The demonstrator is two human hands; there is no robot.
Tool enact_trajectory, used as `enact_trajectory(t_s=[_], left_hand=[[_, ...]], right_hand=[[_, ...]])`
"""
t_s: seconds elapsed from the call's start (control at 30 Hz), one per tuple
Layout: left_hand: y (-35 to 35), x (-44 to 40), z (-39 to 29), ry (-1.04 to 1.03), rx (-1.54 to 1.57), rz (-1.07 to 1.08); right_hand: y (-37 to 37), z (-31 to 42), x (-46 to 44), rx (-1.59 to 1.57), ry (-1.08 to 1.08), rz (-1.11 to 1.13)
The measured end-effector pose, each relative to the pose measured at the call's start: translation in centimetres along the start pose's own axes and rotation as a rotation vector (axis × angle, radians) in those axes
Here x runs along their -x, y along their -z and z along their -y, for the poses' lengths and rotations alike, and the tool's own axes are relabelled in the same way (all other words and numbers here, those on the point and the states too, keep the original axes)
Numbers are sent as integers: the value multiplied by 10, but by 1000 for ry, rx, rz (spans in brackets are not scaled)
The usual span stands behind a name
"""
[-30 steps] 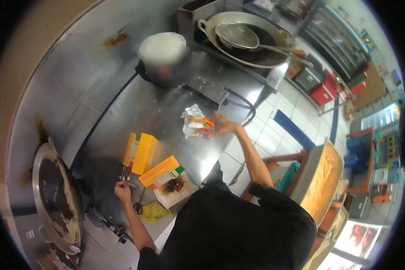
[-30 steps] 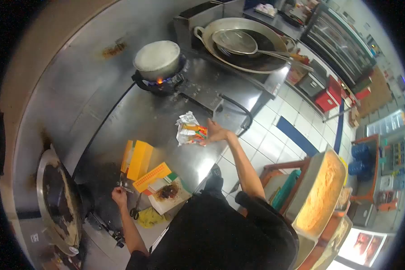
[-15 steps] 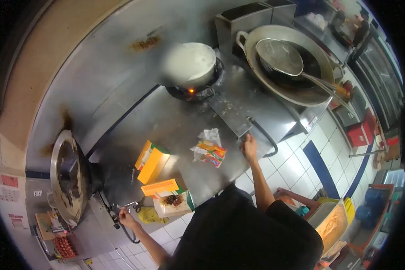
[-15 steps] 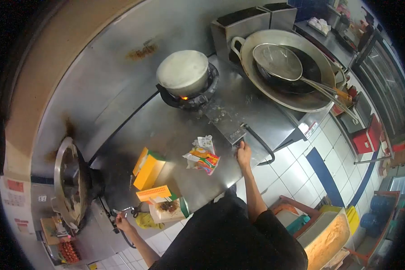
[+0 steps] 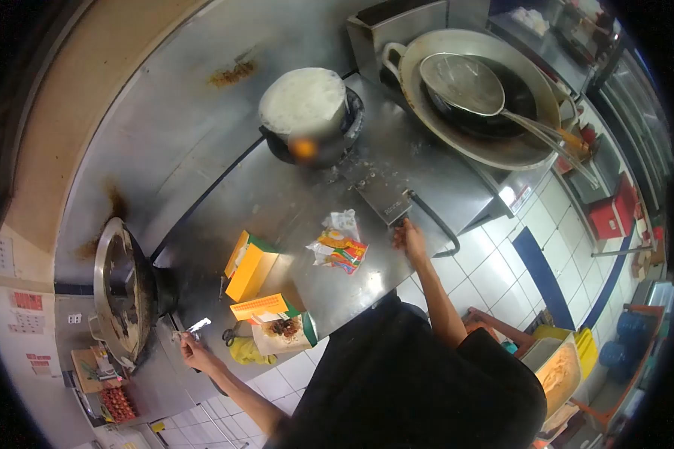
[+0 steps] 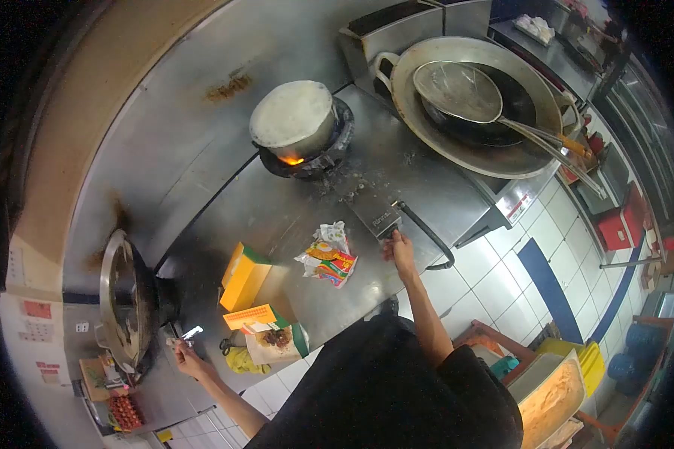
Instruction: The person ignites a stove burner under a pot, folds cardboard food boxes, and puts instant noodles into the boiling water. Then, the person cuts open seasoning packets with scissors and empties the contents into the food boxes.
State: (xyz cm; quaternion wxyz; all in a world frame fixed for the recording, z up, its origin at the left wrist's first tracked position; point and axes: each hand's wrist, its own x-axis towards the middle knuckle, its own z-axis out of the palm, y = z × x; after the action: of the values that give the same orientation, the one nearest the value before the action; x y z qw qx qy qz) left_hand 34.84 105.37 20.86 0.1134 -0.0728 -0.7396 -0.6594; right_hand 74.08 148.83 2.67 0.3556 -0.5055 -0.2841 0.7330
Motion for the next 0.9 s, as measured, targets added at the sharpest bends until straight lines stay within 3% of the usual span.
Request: enact_trajectory(t_s=[0.17,0.63,0.73,0.8,0.87,0.9], left_hand=[[-29,14,-49,1,28,-53],[-39,21,-67,-3,203,30],[-24,16,-57,-6,220,50],[-21,15,-50,15,201,71],[-17,19,-50,27,201,55],[-18,21,-51,32,191,54]], right_hand=[[-2,-1,-8,-20,-25,22],[-4,10,8,-90,-81,32],[-14,13,40,113,-11,-144],[-41,28,84,655,427,-271],[-56,18,95,931,742,-33],[-72,27,104,1086,756,26]])
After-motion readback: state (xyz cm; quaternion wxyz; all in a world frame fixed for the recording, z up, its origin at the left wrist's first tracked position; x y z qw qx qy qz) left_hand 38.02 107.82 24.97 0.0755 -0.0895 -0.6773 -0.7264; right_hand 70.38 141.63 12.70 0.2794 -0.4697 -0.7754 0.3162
